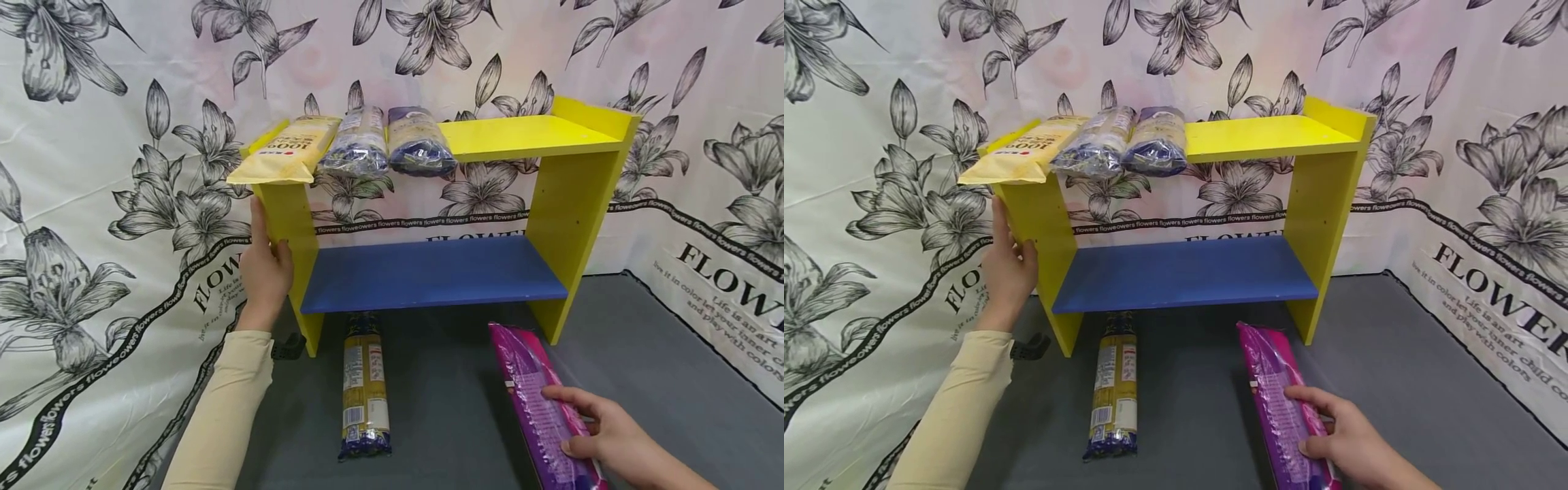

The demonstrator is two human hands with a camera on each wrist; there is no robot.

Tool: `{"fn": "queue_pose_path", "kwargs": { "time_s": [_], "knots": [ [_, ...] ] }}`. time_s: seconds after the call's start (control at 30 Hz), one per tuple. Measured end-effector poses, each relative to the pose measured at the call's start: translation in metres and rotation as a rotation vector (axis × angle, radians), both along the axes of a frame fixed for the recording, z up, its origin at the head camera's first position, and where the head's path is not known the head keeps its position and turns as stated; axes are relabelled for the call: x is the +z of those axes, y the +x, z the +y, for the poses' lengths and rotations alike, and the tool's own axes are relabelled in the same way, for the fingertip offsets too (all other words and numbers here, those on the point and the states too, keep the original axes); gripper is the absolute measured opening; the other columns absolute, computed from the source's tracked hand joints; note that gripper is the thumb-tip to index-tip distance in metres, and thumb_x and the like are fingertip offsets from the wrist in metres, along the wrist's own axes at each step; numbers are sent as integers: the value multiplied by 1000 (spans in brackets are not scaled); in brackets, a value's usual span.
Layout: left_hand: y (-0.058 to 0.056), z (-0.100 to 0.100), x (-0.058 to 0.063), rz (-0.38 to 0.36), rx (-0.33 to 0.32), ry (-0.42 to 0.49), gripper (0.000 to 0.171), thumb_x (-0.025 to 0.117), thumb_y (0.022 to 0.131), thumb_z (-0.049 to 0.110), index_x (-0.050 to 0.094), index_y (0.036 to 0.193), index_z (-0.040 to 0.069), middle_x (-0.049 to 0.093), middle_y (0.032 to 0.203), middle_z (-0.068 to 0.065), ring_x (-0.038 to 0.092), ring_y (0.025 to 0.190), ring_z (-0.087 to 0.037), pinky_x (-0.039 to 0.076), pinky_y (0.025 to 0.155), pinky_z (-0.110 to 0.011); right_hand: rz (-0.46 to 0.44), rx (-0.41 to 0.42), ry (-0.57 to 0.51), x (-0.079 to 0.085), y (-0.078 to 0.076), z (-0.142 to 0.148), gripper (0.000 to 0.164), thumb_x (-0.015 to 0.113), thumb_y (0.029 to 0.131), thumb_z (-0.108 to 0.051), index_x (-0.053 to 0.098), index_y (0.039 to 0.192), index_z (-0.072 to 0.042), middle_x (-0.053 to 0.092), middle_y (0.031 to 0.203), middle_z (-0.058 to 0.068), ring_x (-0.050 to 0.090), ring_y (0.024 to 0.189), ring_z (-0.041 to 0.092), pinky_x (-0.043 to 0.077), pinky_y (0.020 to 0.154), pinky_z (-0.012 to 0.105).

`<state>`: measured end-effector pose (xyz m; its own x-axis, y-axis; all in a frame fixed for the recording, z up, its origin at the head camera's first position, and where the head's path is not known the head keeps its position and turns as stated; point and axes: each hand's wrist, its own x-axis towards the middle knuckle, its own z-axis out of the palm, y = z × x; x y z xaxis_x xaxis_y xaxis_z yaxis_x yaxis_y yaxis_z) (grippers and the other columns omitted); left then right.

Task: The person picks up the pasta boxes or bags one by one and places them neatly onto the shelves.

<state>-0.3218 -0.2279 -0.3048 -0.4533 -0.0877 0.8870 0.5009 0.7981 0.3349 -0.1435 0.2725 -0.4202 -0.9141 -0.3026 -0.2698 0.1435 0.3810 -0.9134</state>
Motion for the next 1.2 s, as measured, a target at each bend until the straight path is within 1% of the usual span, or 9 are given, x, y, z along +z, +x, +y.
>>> {"fn": "queue_pose_path", "kwargs": {
  "time_s": [0.13,0.23,0.4,0.57,0.67,0.8,0.93,1.0,1.2],
  "knots": [
    [0,0,-1,0,-4,-5,73,51,97,-1,20,162,8,50,59,-24,35,44,-26,26,50,-36,-15,6,-104,19,7,13,63,64,95,-3,54,139,-48,57,127,19,68,98,23,62,79,43],
    [-1,-1,-1,18,-6,-8,77,51,96,-2,18,164,13,50,59,-25,36,44,-28,25,50,-36,32,13,-140,34,10,21,67,60,98,-2,52,127,-62,61,119,-2,72,96,21,62,77,45],
    [-3,-1,-2,47,-5,-10,81,51,96,-4,16,165,19,48,59,-25,33,44,-28,25,50,-36,144,-75,-39,69,12,30,70,60,100,-4,42,138,-61,61,118,-12,74,95,17,62,74,46],
    [-2,-1,-2,41,-1,-4,77,52,96,-3,19,163,13,50,59,-25,35,44,-28,26,50,-36,259,-189,134,105,11,37,78,60,100,-6,25,159,-45,59,120,-10,73,90,11,62,72,42],
    [-1,-1,-2,22,-4,-1,75,52,97,-2,20,163,10,50,59,-25,35,44,-28,26,50,-36,370,-223,185,124,9,42,80,60,100,-2,25,161,-39,53,116,-22,70,88,5,62,67,39],
    [-1,-3,-1,16,-6,-4,75,52,97,-2,18,163,13,50,59,-25,35,43,-27,26,50,-36,509,-238,90,146,-1,48,81,59,95,10,38,155,-40,51,111,-21,69,83,4,61,60,34],
    [-1,-3,-1,17,-5,-6,75,51,97,-2,19,163,12,49,57,-24,33,42,-25,24,49,-36,557,-191,-214,174,-15,54,81,56,88,24,54,148,-31,62,111,-10,73,79,15,60,56,34],
    [-1,-2,-1,19,-5,-2,73,50,97,-2,20,162,8,48,57,-23,31,42,-23,24,49,-36,540,-179,-297,190,-24,54,78,56,88,25,57,145,-28,65,110,-7,73,79,18,60,56,35],
    [-2,0,-2,34,1,-2,76,50,96,-3,19,163,12,47,56,-22,29,43,-21,24,49,-35,485,-264,133,249,-51,36,75,57,101,-3,30,158,-44,46,119,-15,66,87,0,60,68,23]
  ]
}}
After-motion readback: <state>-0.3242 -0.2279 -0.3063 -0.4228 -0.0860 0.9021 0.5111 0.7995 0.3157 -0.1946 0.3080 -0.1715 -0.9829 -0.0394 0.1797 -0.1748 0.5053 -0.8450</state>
